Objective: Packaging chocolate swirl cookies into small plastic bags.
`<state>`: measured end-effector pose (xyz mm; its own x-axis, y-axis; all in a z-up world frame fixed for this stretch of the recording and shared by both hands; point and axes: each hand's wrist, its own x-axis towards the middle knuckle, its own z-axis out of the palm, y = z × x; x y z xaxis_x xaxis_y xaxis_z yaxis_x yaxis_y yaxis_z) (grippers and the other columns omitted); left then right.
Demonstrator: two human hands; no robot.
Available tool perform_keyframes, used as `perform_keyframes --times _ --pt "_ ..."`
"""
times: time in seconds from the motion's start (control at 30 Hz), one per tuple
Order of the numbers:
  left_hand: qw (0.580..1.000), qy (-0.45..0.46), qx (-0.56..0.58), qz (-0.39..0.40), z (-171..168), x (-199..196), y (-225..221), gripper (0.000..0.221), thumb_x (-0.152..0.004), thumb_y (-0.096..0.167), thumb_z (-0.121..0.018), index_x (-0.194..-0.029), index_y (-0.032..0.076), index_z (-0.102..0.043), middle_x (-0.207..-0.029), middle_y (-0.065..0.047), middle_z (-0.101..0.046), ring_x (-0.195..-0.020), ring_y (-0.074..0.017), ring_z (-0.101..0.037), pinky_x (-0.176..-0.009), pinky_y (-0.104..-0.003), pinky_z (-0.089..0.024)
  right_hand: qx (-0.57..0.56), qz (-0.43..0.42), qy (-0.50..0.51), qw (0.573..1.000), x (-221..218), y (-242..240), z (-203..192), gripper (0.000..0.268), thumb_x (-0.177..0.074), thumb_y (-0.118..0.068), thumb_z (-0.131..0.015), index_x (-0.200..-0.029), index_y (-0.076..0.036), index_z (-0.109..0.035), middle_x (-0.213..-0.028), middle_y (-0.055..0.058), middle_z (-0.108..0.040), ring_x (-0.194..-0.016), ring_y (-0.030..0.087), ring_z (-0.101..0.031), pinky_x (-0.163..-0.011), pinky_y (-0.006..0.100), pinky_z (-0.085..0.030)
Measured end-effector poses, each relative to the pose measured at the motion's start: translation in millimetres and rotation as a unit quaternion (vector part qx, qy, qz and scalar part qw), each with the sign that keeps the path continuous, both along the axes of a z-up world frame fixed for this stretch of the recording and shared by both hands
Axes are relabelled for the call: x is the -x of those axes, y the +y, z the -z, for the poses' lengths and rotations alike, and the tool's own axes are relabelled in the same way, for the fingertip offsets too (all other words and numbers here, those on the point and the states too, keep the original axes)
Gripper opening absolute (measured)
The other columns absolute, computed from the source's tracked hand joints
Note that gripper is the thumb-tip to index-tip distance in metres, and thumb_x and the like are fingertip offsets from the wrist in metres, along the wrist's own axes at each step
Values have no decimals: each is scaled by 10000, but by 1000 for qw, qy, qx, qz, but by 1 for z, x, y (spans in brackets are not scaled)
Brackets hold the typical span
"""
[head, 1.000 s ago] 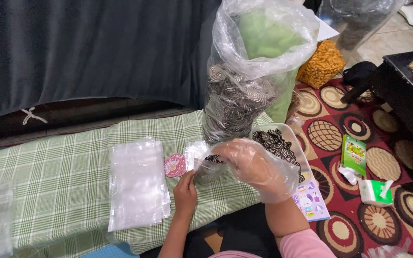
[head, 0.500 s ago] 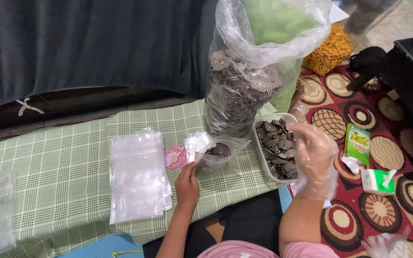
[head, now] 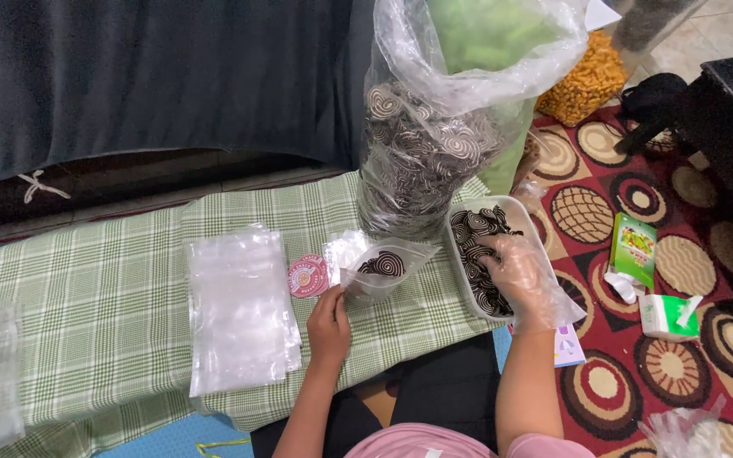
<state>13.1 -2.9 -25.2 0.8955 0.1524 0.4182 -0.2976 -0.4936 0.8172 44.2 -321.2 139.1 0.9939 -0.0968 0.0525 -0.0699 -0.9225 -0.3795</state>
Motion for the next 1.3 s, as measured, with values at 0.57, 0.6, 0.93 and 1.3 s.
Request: perform_keyframes --times 0.57,0.6,0.93,1.3 --pt "1000 -15 -5 3 -4 0 2 229 -998 57 -526 -1162 74 -685 -1085 -94 -709 -1029 -293 -693 -868 -416 -588 -146 -163 -341 914 21 -5 -42 163 -801 -136 -786 -954 -96 -746 -895 96 -725 -865 293 -679 -808 379 -542" --pt "1000 -18 -7 4 -5 -1 2 224 -999 62 -528 -1157 75 -687 -1083 -94 -710 -1027 -296 -693 -865 -414 -588 -183 -209 -369 887 24 13 -67 137 -802 -112 -780 -931 -86 -740 -871 99 -720 -844 275 -678 -815 366 -547" --pt "1000 -21 2 6 -12 1 4 224 -995 59 -525 -1147 74 -690 -1064 -94 -712 -999 -295 -700 -847 -410 -590 68 -475 -260 838 0 134 -172 45 -769 -93 -676 -739 -65 -658 -784 122 -666 -808 337 -664 -722 450 -537" --pt "1000 -14 0 15 -10 2 6 225 -987 41 -528 -1149 52 -683 -1073 -115 -708 -1016 -302 -696 -860 -411 -584 274 -457 -41 846 -25 145 -100 140 -883 18 -554 -896 -47 -678 -810 76 -664 -827 244 -673 -886 376 -556"
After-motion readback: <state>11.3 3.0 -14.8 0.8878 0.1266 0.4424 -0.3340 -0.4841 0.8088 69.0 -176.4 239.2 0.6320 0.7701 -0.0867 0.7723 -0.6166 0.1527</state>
